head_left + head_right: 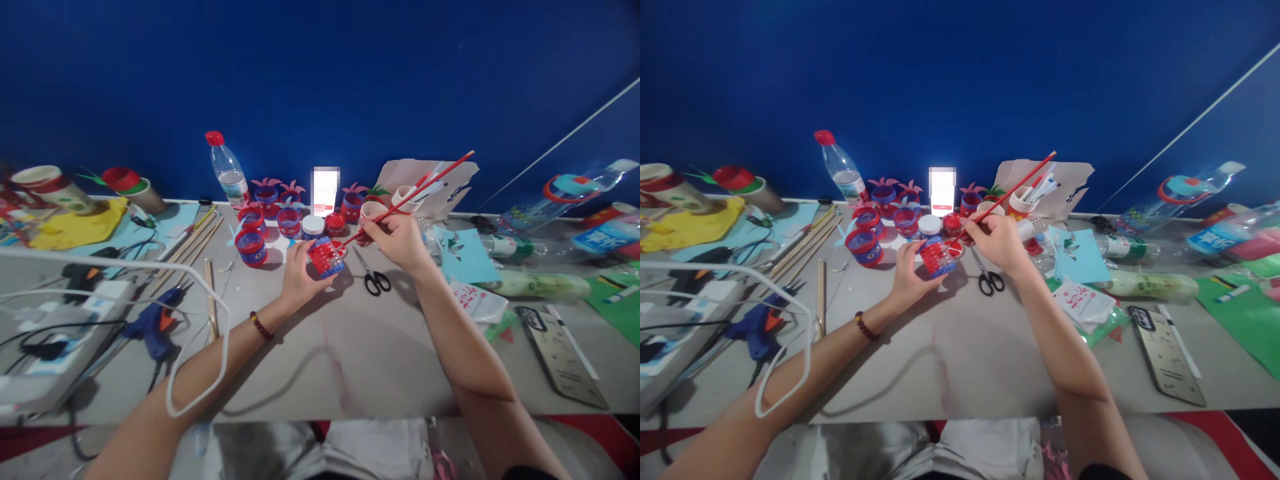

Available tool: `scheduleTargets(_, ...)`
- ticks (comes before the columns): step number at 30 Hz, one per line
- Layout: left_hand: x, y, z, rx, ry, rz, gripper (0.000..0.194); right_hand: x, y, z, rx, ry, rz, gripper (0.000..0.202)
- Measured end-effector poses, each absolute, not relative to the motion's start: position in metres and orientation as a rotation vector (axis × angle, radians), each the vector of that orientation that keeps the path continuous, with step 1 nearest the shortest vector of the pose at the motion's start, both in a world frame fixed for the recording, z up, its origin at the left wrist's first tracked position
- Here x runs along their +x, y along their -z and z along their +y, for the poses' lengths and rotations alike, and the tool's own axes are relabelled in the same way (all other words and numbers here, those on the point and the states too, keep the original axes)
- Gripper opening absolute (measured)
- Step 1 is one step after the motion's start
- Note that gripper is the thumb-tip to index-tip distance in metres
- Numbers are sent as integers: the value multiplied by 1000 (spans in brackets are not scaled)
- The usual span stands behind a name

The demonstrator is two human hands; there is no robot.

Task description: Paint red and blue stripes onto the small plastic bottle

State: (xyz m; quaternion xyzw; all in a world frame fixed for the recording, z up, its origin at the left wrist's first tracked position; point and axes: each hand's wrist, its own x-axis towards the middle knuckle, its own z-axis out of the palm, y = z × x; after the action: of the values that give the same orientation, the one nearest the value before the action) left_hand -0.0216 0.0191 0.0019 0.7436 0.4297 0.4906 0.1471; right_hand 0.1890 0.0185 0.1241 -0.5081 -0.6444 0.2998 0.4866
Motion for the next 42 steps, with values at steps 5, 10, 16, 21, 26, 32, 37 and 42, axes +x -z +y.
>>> scheduleTargets(5,-22,-1,20,2150,-1412,1233,79,189,-125,18,-1246,-721,-1575,40)
scheduleTargets(10,-21,1,21,2156,-1449,1208,79,189,-124,18,-1203,-721,-1565,41)
scheduleTargets(16,-21,0,20,2155,-1435,1220,80,190,-123,18,-1241,-697,-1583,38)
scheduleTargets(21,-21,1,20,2167,-1418,1230,81,188,-114,20,-1188,-694,-1604,32)
scheduleTargets(26,-22,0,20,2164,-1391,1232,82,176,-114,13,-1172,-530,-1741,27)
scheduleTargets(32,-22,0,20,2142,-1426,1255,81,177,-125,8,-1187,-343,-1801,29)
scheduleTargets(37,-21,-1,20,2140,-1450,1262,80,185,-124,13,-1290,-324,-1756,38)
scheduleTargets(42,-21,-1,21,2142,-1461,1255,80,191,-125,16,-1278,-487,-1654,37)
